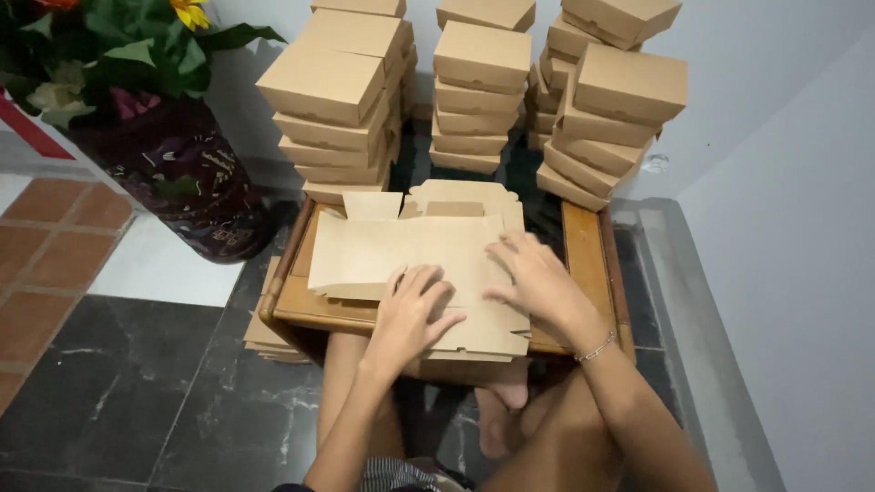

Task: Folding flat cardboard templates into boxes and stacking them on a low table.

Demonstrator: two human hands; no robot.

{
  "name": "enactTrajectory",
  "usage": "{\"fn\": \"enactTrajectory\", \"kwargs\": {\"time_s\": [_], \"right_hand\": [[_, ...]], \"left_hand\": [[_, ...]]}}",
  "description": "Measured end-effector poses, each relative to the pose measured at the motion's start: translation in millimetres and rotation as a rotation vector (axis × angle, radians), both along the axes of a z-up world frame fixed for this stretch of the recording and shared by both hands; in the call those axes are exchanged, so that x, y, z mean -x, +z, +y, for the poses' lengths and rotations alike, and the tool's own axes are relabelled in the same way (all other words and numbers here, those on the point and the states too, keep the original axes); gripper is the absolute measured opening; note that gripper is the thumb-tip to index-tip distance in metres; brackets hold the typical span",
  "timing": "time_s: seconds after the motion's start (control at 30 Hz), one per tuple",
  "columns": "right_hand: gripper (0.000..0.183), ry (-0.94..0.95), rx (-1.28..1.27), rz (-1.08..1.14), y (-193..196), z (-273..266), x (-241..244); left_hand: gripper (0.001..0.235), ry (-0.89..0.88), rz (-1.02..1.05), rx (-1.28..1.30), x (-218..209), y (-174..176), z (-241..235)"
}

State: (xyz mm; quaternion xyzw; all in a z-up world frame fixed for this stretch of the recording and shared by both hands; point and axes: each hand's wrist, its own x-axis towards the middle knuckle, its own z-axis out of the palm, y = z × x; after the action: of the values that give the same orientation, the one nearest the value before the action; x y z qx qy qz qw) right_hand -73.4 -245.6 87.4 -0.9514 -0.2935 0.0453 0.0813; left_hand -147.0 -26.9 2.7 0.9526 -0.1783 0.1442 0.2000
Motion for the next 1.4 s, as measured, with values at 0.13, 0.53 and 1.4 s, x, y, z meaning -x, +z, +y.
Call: {"fn": "enactTrajectory", "kwargs": {"time_s": [0.13, 0.53, 1.4], "right_hand": [[0.077, 0.197, 0.058, -0.008, -3.6, 10.1, 7.4], [0.076, 0.267, 0.011, 0.041, -13.2, 8.9, 3.2], [0.077, 0.232, 0.02, 0.078, -14.2, 14.8, 2.3]], "left_hand": [[0.037, 0.049, -0.183, 0.085, -6.3, -22.1, 0.0], [0.025, 0.111, -0.17, 0.145, -2.8, -25.3, -6.2], [0.04, -0.04, 0.05, -0.143, -20.7, 12.4, 7.6]]}}
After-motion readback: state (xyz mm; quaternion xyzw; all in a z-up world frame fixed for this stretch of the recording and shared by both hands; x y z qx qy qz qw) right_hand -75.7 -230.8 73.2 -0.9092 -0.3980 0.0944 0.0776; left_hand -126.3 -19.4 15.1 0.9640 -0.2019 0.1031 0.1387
